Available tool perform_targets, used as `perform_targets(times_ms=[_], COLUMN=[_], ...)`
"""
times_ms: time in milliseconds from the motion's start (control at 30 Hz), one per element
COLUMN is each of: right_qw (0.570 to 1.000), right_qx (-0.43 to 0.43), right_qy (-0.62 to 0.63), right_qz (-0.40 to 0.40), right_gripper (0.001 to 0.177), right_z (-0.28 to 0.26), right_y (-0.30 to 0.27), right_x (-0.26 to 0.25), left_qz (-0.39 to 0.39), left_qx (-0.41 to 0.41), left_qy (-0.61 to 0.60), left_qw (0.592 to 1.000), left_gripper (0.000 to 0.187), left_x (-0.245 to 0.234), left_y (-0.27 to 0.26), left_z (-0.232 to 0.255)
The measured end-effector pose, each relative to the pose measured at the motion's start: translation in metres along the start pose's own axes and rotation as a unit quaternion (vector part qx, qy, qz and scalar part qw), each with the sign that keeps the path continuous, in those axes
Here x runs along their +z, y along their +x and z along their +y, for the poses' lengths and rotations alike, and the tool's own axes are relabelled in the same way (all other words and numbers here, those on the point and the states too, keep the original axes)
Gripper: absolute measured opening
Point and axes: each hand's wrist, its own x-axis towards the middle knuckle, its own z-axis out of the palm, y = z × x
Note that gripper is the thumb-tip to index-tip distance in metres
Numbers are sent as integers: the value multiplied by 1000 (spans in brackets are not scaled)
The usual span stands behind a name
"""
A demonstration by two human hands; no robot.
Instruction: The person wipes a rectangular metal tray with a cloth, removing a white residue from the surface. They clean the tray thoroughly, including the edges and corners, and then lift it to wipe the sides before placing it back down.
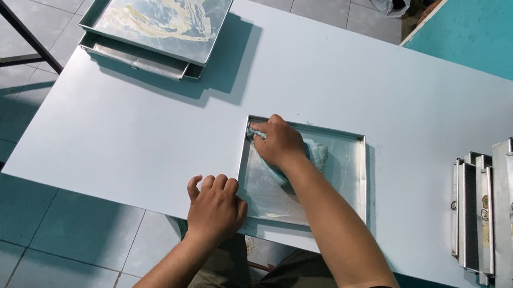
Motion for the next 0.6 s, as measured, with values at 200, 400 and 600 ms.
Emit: perform_targets(times_ms=[200,400,600], right_qw=[995,989,991], right_qx=[-88,-130,-121], right_qy=[-46,-61,-52], right_qz=[-21,-20,-5], right_gripper=[34,28,27], right_z=[-22,-8,2], right_y=[-70,-100,-100], right_x=[-4,20,24], left_qz=[16,66,204], left_qx=[-3,16,18], left_qy=[12,7,71], left_qw=[1000,998,976], left_gripper=[22,23,26], left_x=[11,31,67], left_y=[-3,-2,30], left_z=[-3,-10,-40])
